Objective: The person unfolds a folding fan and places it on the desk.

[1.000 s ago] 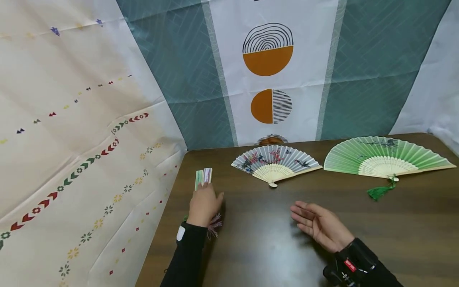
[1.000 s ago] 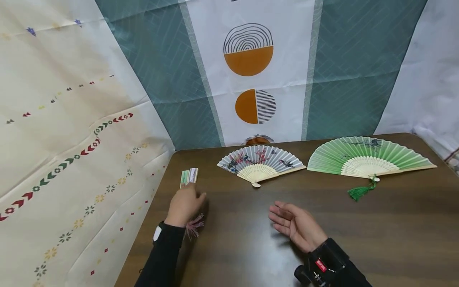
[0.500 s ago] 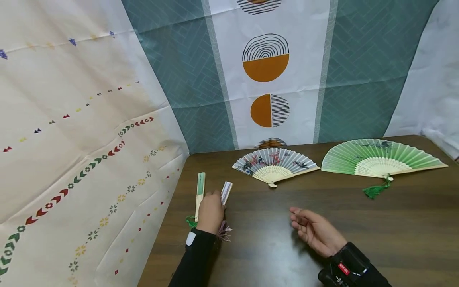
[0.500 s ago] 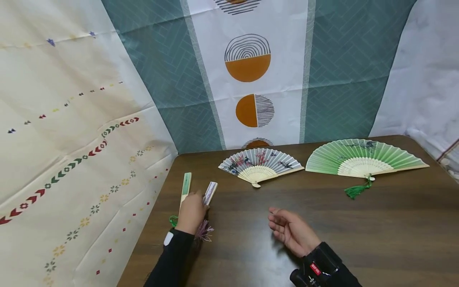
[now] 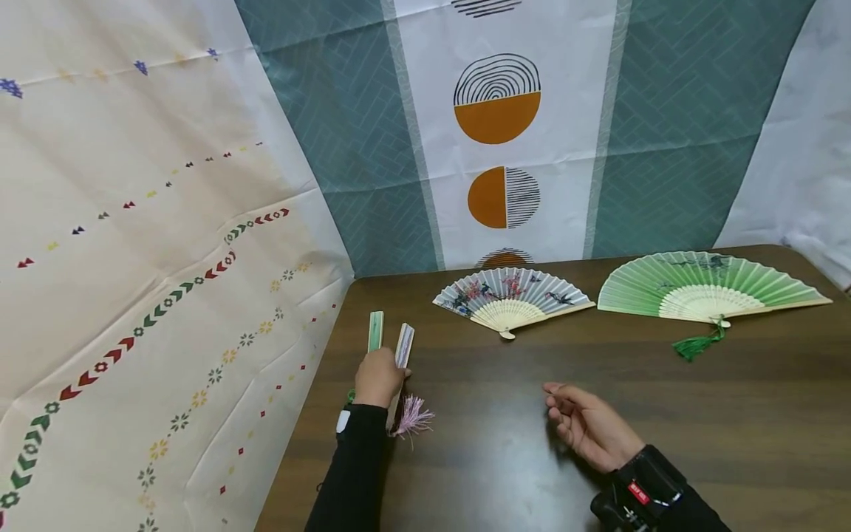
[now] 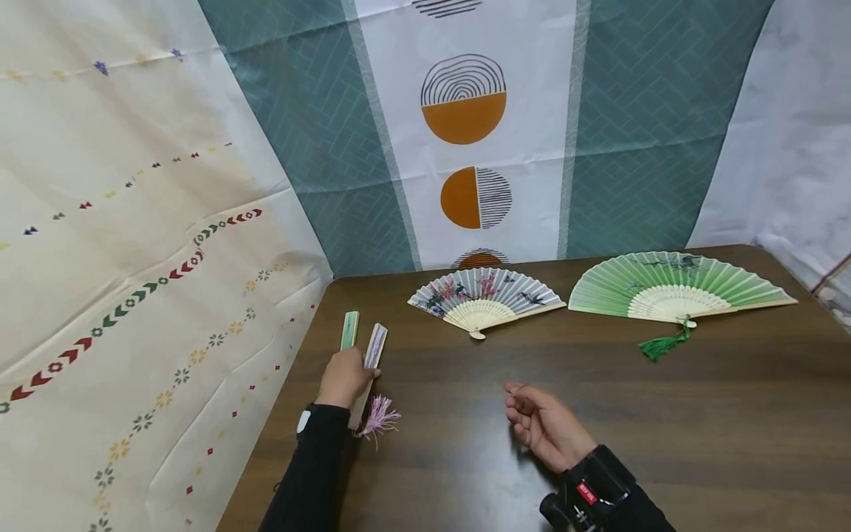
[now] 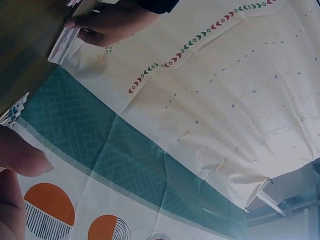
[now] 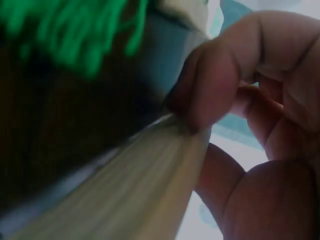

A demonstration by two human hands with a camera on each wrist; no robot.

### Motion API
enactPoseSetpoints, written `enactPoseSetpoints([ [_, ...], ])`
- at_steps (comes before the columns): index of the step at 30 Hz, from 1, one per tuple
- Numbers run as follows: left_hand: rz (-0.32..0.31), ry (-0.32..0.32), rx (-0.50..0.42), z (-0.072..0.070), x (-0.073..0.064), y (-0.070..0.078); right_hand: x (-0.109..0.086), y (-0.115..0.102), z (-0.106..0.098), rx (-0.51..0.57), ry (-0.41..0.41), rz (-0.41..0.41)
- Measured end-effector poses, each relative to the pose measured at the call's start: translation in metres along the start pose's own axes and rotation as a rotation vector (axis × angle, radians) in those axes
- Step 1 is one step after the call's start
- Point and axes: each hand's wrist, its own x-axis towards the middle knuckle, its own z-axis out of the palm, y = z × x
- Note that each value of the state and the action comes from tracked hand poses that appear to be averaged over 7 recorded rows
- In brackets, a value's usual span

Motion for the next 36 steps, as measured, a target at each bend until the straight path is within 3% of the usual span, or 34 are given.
enactPoseSetpoints([
  [3, 0.011, 0.031, -0.128, -0.011, -0.003, 0.006, 0.002, -0.001, 0.004, -0.078, 0.034, -0.036],
  [5, 0.055, 0.019, -0.337, -0.019, -0.008, 0.021, 0.005, -0.001, 0.011, -0.183, 0.072, -0.085],
  [7, 0.126, -0.069, -0.627, -0.022, -0.014, 0.045, 0.013, 0.000, 0.021, -0.313, 0.102, -0.149],
  [9, 0.191, -0.211, -0.891, -0.019, -0.021, 0.073, 0.022, 0.003, 0.033, -0.446, 0.106, -0.196],
  [10, 0.211, -0.294, -0.990, -0.016, -0.024, 0.086, 0.026, 0.006, 0.038, -0.502, 0.098, -0.220],
  [12, 0.240, -0.426, -1.093, -0.007, -0.030, 0.109, 0.033, 0.011, 0.045, -0.562, 0.069, -0.243],
  [15, 0.220, -0.508, -1.158, 0.006, -0.036, 0.130, 0.037, 0.019, 0.050, -0.593, 0.101, -0.262],
  [18, 0.146, -0.506, -1.234, 0.015, -0.039, 0.139, 0.039, 0.026, 0.050, -0.601, 0.205, -0.302],
  [21, 0.111, -0.474, -1.277, 0.020, -0.040, 0.142, 0.041, 0.031, 0.049, -0.626, 0.264, -0.341],
  [28, 0.094, -0.405, -1.254, 0.027, -0.036, 0.148, 0.043, 0.033, 0.047, -0.602, 0.300, -0.333],
  [36, 0.044, -0.426, -1.285, 0.033, -0.034, 0.146, 0.045, 0.036, 0.049, -0.659, 0.432, -0.370],
])
